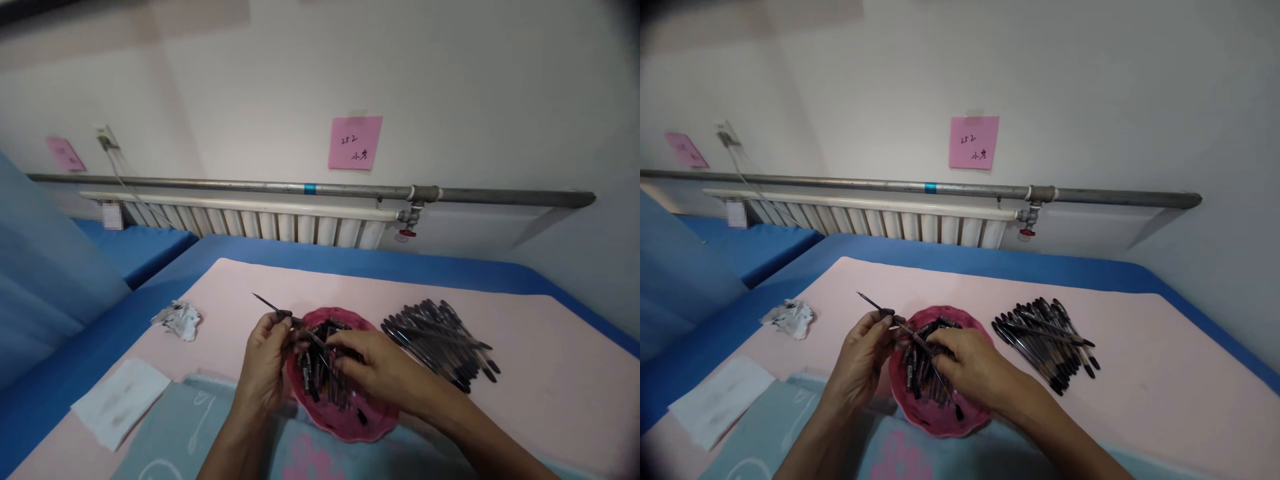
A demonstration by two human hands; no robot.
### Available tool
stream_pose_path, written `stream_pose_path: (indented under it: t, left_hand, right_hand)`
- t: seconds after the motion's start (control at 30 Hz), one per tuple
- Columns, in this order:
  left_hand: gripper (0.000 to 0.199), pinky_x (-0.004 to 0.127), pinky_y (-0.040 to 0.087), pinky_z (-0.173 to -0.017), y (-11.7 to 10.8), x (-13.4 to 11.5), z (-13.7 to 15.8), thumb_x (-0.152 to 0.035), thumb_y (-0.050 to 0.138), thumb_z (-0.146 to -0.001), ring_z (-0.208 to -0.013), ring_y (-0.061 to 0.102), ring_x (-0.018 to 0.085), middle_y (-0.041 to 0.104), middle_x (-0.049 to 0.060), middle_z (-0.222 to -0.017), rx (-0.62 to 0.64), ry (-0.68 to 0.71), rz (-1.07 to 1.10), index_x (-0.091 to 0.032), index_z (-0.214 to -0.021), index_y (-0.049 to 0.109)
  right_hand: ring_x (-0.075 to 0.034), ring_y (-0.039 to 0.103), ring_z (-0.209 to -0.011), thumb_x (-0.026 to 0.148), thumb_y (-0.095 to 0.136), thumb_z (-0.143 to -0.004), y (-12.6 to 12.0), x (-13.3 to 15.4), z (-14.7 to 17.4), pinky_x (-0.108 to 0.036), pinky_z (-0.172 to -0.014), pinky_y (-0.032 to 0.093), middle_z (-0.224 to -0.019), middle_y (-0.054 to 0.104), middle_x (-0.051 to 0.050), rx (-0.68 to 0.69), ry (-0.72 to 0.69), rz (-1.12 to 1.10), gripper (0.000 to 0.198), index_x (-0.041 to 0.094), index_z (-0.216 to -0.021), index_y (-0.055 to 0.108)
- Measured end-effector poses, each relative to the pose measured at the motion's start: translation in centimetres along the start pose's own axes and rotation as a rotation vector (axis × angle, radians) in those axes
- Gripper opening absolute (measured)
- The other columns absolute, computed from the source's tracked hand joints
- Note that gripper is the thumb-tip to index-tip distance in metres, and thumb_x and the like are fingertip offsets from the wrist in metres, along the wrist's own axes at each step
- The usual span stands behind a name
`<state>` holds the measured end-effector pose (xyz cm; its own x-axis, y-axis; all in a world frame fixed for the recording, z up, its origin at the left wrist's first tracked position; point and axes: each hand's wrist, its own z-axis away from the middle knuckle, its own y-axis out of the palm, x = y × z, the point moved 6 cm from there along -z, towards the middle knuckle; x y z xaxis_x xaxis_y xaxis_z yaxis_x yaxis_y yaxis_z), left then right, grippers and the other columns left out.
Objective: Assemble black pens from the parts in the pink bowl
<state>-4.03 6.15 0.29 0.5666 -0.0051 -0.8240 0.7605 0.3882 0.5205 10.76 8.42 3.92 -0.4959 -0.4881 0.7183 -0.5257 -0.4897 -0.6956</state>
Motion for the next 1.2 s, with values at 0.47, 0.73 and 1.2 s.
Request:
stream_pose_path:
  t: [0.47, 0.73, 1.2]
  left_hand:
    - [0.017, 0.022, 0.048, -0.061, 0.5, 1.0, 0.3, -0.030, 0.066, -0.072, -0.064, 0.059, 0.012, 0.063, 0.000, -0.069, 0.183, 0.039, -0.283, -0.016, -0.077, 0.059]
    - [0.030, 0.026, 0.048, -0.065, 2.2, 3.3, 1.3, -0.020, 0.072, -0.065, -0.074, 0.063, 0.017, 0.069, 0.007, -0.084, 0.401, -0.130, -0.267, -0.014, -0.093, 0.063]
    - [0.031, 0.025, 0.050, -0.054, 0.5, 0.9, 0.5, -0.028, 0.075, -0.060, -0.065, 0.065, 0.017, 0.067, 0.005, -0.073, 0.176, -0.123, -0.250, -0.015, -0.084, 0.060]
  right_hand:
    - [-0.014, 0.061, -0.076, 0.007, 0.049, -0.073, 0.1, 0.2, 0.0, -0.025, -0.070, 0.046, -0.085, 0.068, 0.000, -0.059, 0.012, -0.079, 0.028, 0.020, -0.091, 0.065]
    - [-0.016, 0.063, -0.080, 0.013, 0.052, -0.071, 0.1, -1.3, -0.4, -0.028, -0.073, 0.049, -0.086, 0.068, -0.001, -0.236, 0.124, -0.445, 0.022, 0.019, -0.091, 0.059]
    - [-0.014, 0.059, -0.075, 0.014, 0.050, -0.079, -0.9, -1.3, -0.3, -0.027, -0.071, 0.045, -0.082, 0.065, -0.001, -0.202, 0.057, -0.071, 0.013, 0.018, -0.084, 0.062]
